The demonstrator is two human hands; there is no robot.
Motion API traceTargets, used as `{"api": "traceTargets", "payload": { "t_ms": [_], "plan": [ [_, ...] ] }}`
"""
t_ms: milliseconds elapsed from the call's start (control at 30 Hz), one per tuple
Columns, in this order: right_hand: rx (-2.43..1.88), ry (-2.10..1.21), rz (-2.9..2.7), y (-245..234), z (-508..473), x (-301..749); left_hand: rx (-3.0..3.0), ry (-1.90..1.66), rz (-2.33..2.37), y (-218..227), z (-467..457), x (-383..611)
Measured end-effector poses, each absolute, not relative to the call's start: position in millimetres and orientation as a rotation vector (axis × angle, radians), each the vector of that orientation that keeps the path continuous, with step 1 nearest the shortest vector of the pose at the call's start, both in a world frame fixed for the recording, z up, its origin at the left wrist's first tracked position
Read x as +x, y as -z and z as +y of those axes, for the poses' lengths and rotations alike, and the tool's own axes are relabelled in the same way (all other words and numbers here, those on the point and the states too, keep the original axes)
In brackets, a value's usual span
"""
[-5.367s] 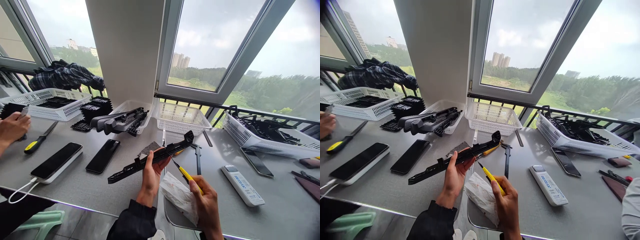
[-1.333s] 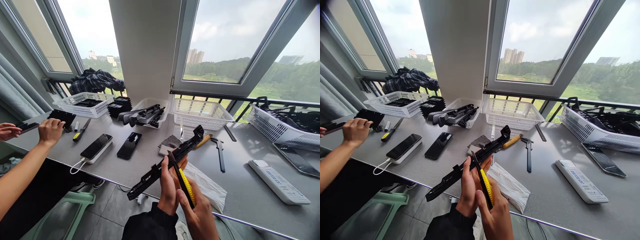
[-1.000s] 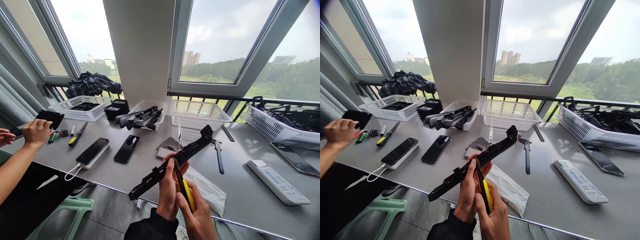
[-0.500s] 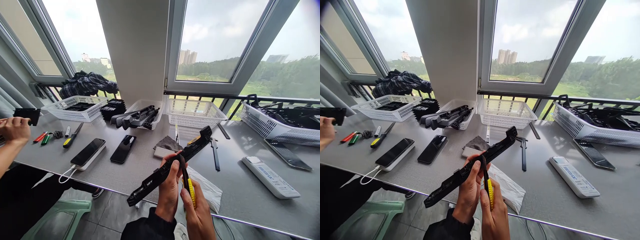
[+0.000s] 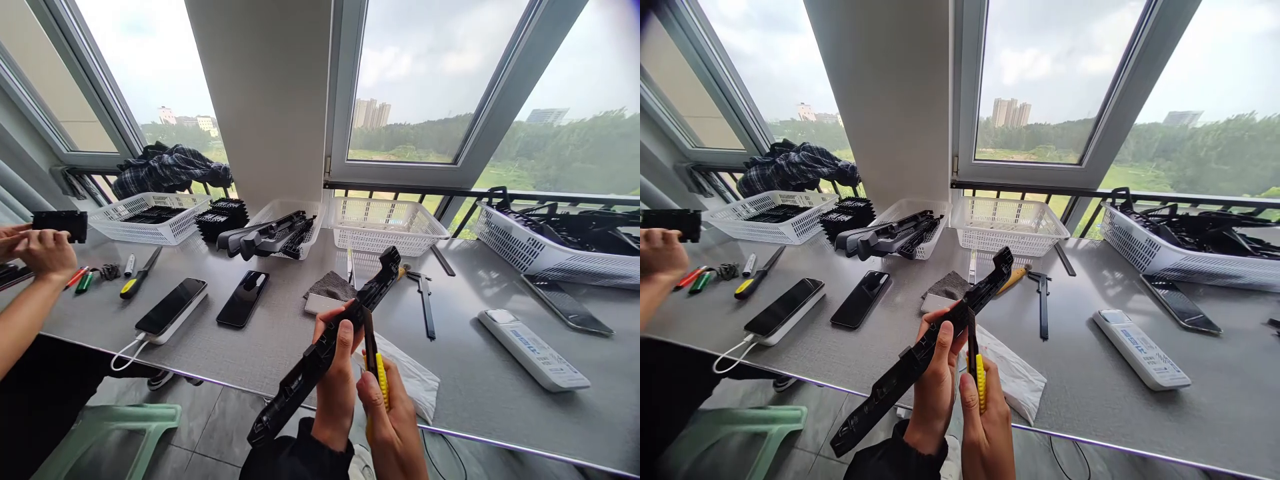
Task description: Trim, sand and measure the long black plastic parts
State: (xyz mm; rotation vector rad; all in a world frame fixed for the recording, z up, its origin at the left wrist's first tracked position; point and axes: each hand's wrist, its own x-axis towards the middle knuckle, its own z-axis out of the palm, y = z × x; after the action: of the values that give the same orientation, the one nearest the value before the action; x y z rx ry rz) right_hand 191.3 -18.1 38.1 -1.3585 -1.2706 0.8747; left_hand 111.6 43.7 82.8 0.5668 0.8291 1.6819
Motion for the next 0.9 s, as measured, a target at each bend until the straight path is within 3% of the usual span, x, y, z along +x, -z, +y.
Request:
{"api": "traceTargets", "payload": {
  "t_ms": [900],
  "plan": [
    [-1.532,-0.769,-1.381,-58.8,-29.6,208.1,0.596,-1.699,0.776,-86.2,44.2,99.4]
  ]
}}
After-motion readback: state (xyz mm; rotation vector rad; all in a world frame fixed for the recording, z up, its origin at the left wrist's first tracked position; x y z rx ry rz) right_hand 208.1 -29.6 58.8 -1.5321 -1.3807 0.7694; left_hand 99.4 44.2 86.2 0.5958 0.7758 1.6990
